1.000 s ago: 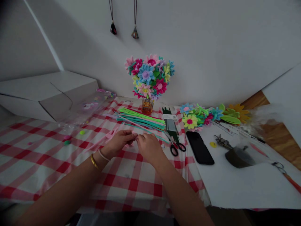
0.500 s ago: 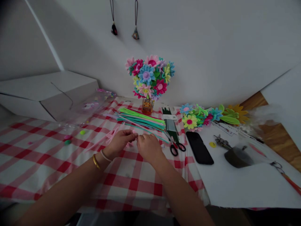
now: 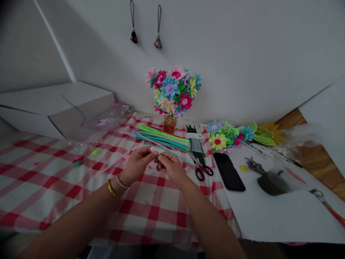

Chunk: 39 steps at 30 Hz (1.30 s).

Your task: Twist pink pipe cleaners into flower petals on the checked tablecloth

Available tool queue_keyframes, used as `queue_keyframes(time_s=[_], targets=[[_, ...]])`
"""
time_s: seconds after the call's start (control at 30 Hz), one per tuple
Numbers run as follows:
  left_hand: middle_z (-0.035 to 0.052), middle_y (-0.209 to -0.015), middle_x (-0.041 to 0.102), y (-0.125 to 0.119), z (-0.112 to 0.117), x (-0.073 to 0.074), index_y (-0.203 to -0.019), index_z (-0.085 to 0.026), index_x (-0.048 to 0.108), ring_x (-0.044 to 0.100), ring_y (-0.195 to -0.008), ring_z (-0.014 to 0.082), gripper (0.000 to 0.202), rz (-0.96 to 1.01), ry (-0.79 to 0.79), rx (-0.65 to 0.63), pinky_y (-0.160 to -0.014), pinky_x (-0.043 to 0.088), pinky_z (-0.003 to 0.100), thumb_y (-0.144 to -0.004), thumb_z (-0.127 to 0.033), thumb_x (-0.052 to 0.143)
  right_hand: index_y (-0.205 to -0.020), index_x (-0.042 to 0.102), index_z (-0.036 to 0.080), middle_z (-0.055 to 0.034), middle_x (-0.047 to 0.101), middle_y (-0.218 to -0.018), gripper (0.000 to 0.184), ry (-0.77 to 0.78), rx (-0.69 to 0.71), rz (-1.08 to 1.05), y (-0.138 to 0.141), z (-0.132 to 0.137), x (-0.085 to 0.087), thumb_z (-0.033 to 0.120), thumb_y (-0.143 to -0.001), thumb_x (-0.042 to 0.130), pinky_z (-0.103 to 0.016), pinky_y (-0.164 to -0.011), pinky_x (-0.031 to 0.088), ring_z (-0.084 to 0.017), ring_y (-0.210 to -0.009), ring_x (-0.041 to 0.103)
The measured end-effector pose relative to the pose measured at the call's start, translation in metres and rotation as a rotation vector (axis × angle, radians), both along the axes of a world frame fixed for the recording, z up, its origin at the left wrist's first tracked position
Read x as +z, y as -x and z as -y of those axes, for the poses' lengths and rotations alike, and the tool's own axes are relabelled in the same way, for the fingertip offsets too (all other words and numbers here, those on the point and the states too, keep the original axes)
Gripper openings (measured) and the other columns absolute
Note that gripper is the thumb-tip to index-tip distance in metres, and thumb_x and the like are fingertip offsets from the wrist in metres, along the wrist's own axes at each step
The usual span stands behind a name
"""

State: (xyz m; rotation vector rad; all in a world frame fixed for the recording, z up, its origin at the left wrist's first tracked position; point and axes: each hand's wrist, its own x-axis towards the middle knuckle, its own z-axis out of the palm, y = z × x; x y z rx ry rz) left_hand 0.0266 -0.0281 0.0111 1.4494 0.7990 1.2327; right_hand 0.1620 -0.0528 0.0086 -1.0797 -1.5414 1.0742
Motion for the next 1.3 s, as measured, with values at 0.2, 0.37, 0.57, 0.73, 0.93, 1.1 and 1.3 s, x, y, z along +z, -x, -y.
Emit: queue_keyframes(time_s=[0.2, 0.37, 0.57, 0.73, 0.93, 1.1, 1.3], targets=[[-0.0045, -0.051, 0.042, -0.003, -0.011, -0.012, -0.055, -0.013, 0.049, 0.036, -0.048, 0.0058, 0.027, 0.062, 0.269, 0.026, -0.047, 0.030, 0.020, -0.067, -0.035, 0.061, -0.086, 0.059, 0.018, -0.0056, 0.063, -0.077, 0.019, -0.647, -0.288, 0.886, -0.006, -0.001, 0.003, 0.026, -0.085, 0.041, -0.033, -0.076, 0.035, -0.017, -0.076, 0.054], [-0.0047, -0.048, 0.040, -0.005, -0.010, -0.013, -0.053, -0.013, 0.049, 0.034, -0.045, 0.0051, 0.027, 0.087, 0.334, -0.027, -0.045, 0.026, 0.020, -0.066, -0.034, 0.061, -0.072, 0.057, 0.016, -0.0051, 0.060, -0.067, 0.021, -0.639, -0.325, 0.999, -0.001, 0.003, 0.004, 0.020, -0.084, 0.040, -0.032, -0.069, 0.034, -0.017, -0.067, 0.054], [-0.0005, -0.063, 0.055, -0.004, 0.000, -0.003, -0.065, -0.013, 0.058, 0.047, -0.060, 0.0096, 0.019, 0.052, 0.056, -0.029, -0.057, 0.037, 0.022, -0.068, -0.032, 0.061, -0.058, 0.046, 0.019, 0.0053, 0.039, -0.046, 0.019, 0.026, -0.150, -0.030, 0.006, 0.005, 0.007, 0.025, -0.075, 0.044, -0.025, -0.050, 0.033, -0.009, -0.042, 0.035], [-0.0012, -0.062, 0.054, 0.000, 0.001, 0.001, -0.066, -0.013, 0.058, 0.048, -0.061, 0.0099, 0.018, 0.117, -0.005, 0.029, -0.060, 0.038, 0.023, -0.070, -0.031, 0.061, -0.067, 0.052, 0.019, 0.0032, 0.047, -0.055, 0.020, 0.176, 0.039, -0.356, 0.008, 0.003, 0.005, 0.035, -0.077, 0.047, -0.026, -0.051, 0.036, -0.009, -0.046, 0.040], [-0.0047, -0.051, 0.043, -0.002, -0.008, -0.006, -0.056, -0.013, 0.052, 0.038, -0.050, 0.0064, 0.027, 0.120, 0.206, -0.003, -0.050, 0.031, 0.021, -0.068, -0.035, 0.061, -0.086, 0.060, 0.019, -0.0044, 0.064, -0.077, 0.016, -0.565, -0.272, 0.657, -0.010, 0.002, 0.009, 0.029, -0.080, 0.050, -0.033, -0.074, 0.036, -0.017, -0.076, 0.055], [-0.0032, -0.055, 0.048, 0.000, -0.009, -0.005, -0.059, -0.012, 0.055, 0.042, -0.054, 0.0075, 0.024, 0.034, 0.159, -0.036, -0.053, 0.034, 0.022, -0.068, -0.034, 0.061, -0.076, 0.061, 0.018, -0.0044, 0.063, -0.068, 0.023, -0.695, -0.246, 0.898, -0.010, 0.005, 0.012, 0.023, -0.085, 0.041, -0.034, -0.074, 0.033, -0.016, -0.071, 0.055], [-0.0017, -0.060, 0.054, -0.002, -0.002, -0.001, -0.064, -0.013, 0.059, 0.047, -0.059, 0.0091, 0.019, 0.088, 0.080, -0.059, -0.058, 0.037, 0.023, -0.067, -0.031, 0.063, -0.066, 0.058, 0.019, 0.0016, 0.053, -0.058, 0.014, -0.250, -0.221, 0.149, 0.000, 0.006, 0.005, 0.027, -0.076, 0.051, -0.027, -0.057, 0.033, -0.012, -0.056, 0.046]])
